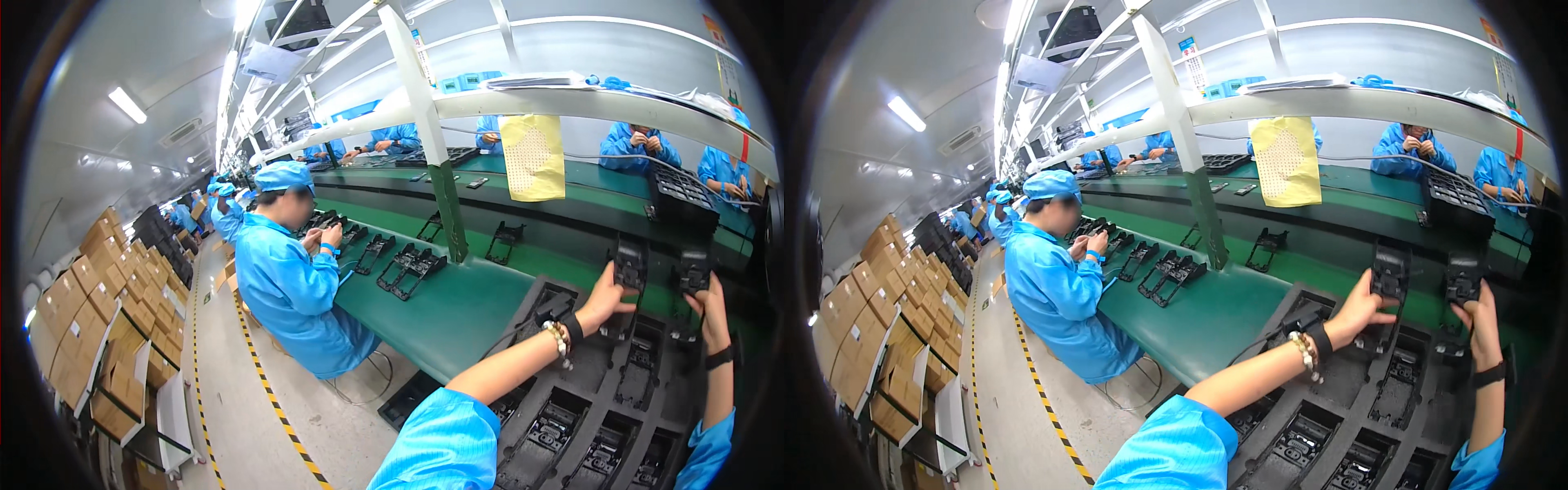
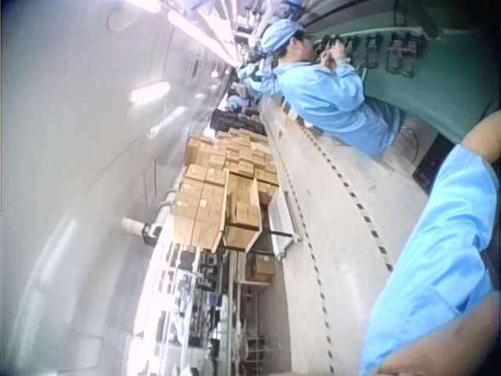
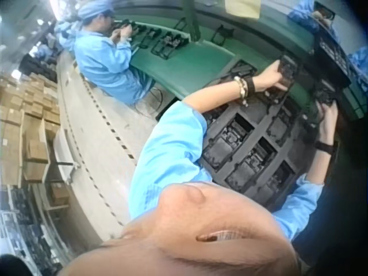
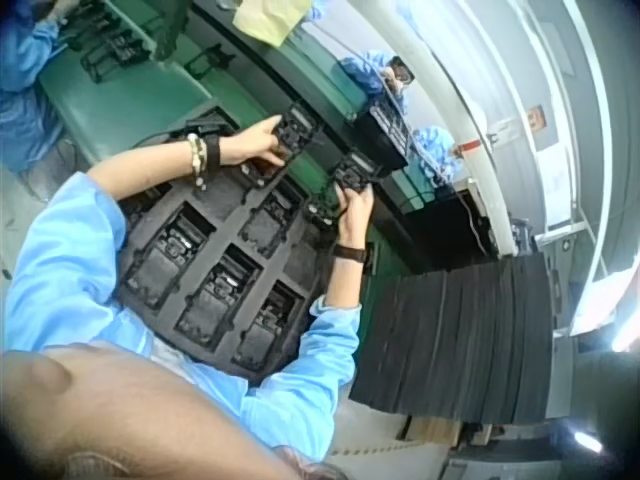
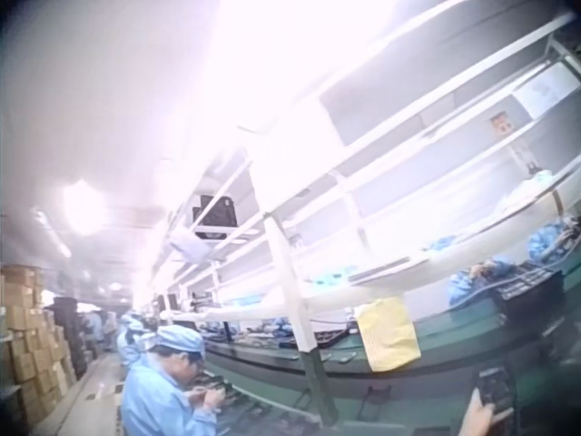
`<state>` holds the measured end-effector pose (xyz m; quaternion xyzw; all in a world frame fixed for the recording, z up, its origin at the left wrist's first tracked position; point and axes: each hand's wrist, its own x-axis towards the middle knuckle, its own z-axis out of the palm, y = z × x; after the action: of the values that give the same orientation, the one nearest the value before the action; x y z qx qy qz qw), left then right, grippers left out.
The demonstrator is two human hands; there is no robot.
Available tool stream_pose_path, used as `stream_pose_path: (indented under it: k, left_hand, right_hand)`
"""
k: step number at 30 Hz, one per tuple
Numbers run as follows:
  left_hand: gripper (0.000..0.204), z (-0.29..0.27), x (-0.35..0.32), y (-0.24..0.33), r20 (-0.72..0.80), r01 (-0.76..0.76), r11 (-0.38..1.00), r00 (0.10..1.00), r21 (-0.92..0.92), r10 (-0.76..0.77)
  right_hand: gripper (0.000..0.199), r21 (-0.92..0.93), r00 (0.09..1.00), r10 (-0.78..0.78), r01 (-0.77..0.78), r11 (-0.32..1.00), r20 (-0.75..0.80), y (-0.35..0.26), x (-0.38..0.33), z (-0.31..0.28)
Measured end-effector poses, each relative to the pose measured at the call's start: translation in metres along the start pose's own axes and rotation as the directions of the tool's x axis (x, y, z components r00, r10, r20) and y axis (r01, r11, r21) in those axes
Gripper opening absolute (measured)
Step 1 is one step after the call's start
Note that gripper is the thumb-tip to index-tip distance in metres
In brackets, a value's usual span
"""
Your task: Inspecting and placing plastic component housings into protective foam trays on a factory assembly line.
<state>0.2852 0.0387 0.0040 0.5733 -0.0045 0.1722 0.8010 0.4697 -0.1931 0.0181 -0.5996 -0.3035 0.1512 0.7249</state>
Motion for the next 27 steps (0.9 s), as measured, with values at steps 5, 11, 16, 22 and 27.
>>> stream_pose_path:
  k: [5, 11, 16, 22, 27]
  left_hand:
    - [0.068, -0.016, -0.004, -0.03, 0.142, 0.201, 0.919, 0.977, -0.338, -0.161]
    - [0.062, -0.02, -0.009, -0.02, 0.152, 0.228, 0.856, 0.972, -0.464, -0.177]
    - [0.058, -0.018, -0.012, -0.019, 0.153, 0.225, 0.841, 0.973, -0.492, -0.171]
    - [0.043, -0.019, -0.012, -0.016, 0.276, 0.199, 0.827, 0.959, -0.526, -0.056]
    - [0.061, -0.02, -0.011, -0.015, 0.297, 0.234, 0.824, 0.951, -0.516, -0.084]
  right_hand:
    - [0.056, 0.398, 0.965, 0.161, -0.233, 0.887, 0.206, 0.028, -0.02, 0.043]
    - [0.052, 0.397, 0.954, 0.144, -0.242, 0.885, 0.262, 0.005, -0.034, 0.064]
    - [0.052, 0.444, 0.943, 0.179, -0.293, 0.847, 0.281, 0.006, -0.04, 0.068]
    - [0.047, 0.489, 0.958, 0.095, -0.223, 0.843, 0.272, 0.001, -0.039, 0.059]
    - [0.049, 0.506, 0.953, 0.142, -0.265, 0.821, 0.268, -0.003, -0.041, 0.069]
